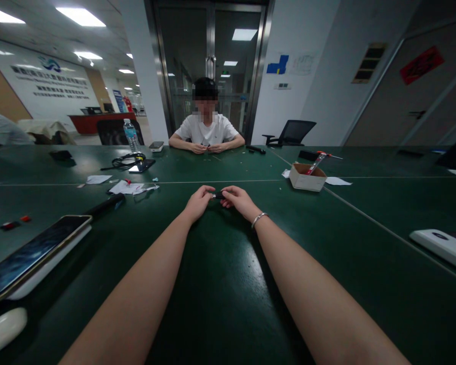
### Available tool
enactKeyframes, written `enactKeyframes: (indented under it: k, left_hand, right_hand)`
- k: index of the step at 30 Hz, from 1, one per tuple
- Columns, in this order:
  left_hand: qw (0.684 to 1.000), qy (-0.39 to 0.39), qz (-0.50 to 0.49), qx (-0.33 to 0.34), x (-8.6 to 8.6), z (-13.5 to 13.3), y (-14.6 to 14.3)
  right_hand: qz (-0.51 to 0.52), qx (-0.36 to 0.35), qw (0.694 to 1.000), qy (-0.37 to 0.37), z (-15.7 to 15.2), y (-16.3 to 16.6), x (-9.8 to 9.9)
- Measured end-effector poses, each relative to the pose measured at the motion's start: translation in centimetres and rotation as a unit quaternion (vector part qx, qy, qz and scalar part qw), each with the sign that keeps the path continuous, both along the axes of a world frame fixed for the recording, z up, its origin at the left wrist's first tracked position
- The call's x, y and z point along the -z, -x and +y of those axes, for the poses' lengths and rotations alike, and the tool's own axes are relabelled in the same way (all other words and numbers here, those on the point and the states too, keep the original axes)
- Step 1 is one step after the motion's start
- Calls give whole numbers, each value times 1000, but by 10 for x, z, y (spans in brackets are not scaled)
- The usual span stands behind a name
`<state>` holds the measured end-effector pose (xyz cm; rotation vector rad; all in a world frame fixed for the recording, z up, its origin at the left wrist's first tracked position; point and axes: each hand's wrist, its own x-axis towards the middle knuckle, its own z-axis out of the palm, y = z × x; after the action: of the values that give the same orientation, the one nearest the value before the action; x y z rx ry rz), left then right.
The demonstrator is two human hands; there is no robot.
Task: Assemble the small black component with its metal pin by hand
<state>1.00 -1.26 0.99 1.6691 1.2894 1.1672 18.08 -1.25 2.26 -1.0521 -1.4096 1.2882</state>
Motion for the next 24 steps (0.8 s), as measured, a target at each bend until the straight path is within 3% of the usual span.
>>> enactKeyframes:
  k: [6, 10, 15, 24]
  left_hand:
    - [999, -34, 3, -18, 1, 1, -1]
    - [1000, -1, -9, 0, 3, 3, 0]
    - [999, -41, 20, -15, 2, 2, 0]
    - [1000, -22, 6, -2, 1, 1, -1]
  right_hand:
    - [1, 0, 1000, -2, 2, 0, 1]
    - [1, -2, 1000, -2, 2, 0, 2]
    - [2, 2, 1000, -3, 3, 0, 3]
    - [-7, 3, 1000, -2, 3, 0, 3]
